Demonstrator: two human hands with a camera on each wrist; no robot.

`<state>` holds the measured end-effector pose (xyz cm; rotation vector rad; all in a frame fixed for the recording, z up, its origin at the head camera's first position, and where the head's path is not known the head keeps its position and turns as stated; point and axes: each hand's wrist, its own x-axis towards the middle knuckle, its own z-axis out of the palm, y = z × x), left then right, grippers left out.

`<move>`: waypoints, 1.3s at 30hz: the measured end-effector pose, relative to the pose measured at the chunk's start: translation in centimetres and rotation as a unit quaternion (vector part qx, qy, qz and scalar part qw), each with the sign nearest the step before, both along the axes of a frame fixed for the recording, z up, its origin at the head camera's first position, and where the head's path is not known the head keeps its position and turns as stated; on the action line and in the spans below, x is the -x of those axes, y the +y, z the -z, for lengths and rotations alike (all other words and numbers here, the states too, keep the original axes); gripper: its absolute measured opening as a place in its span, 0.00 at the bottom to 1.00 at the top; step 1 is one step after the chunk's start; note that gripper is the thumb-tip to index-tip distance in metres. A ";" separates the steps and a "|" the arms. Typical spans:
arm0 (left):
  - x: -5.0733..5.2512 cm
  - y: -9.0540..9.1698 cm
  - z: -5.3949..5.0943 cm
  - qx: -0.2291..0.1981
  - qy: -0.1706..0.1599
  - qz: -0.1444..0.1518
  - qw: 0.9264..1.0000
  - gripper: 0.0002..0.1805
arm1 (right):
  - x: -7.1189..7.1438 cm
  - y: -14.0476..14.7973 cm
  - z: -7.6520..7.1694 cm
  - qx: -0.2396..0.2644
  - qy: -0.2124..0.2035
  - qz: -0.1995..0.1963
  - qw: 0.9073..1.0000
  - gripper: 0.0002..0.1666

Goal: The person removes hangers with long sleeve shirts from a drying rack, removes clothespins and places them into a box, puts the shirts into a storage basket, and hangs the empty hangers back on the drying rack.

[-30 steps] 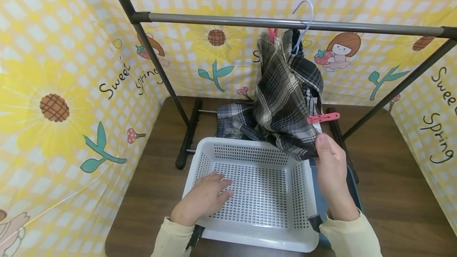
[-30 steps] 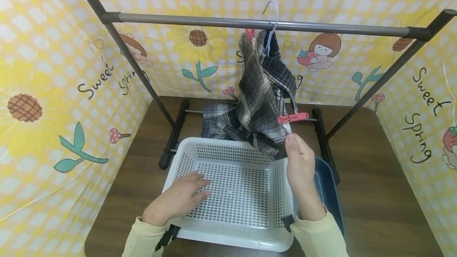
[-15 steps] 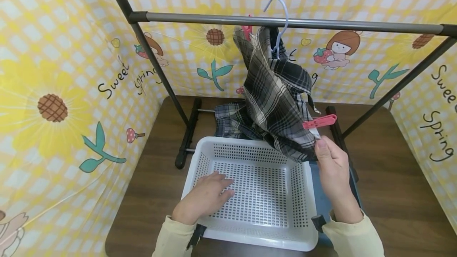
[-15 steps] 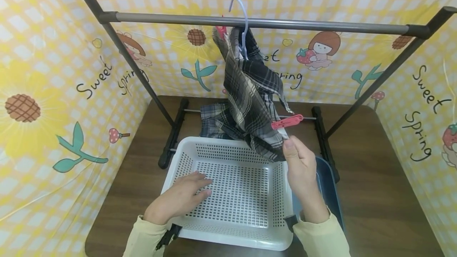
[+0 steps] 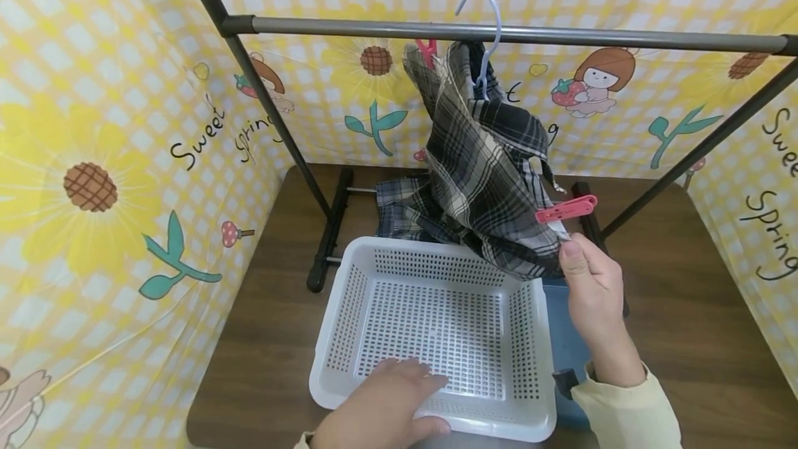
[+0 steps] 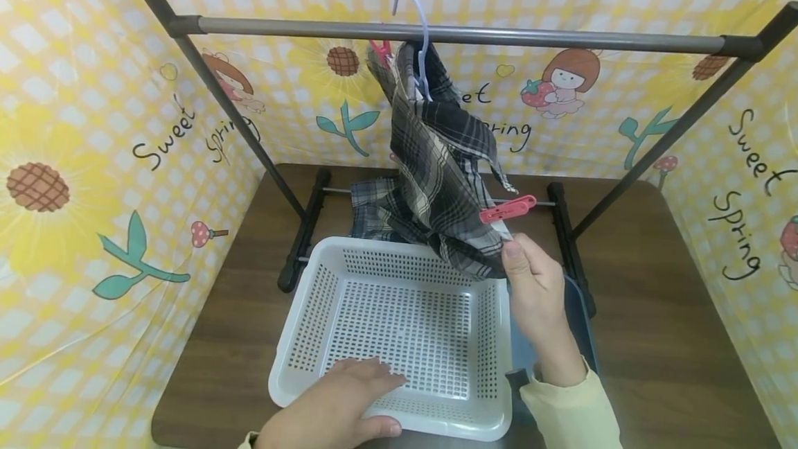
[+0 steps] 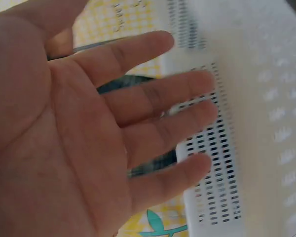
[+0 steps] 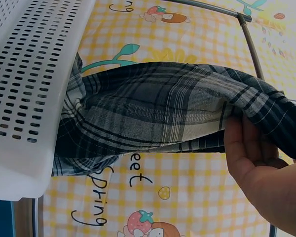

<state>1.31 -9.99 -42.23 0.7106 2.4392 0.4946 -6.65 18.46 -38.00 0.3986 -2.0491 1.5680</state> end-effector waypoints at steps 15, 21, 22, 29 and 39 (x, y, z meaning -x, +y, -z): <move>-0.4 0.8 2.4 0.009 -0.096 -0.037 0.995 0.29 | -0.7 0.1 -1.5 0.003 0.039 -0.047 0.998 0.24; -0.6 0.8 3.2 0.005 -0.089 -0.035 0.995 0.29 | -1.0 0.7 -1.7 0.031 0.043 -0.100 0.994 0.21; -0.6 0.7 3.2 -0.002 -0.092 -0.037 0.995 0.28 | -1.1 0.8 -1.7 0.037 0.041 -0.110 0.992 0.20; -0.5 0.3 3.4 -0.063 -0.056 -0.003 0.996 0.25 | -1.3 1.3 -1.6 0.099 0.050 -0.211 0.971 0.18; 0.2 -0.1 4.6 -0.128 0.020 0.069 0.989 0.17 | -1.8 1.7 -1.7 0.118 0.061 -0.317 0.939 0.20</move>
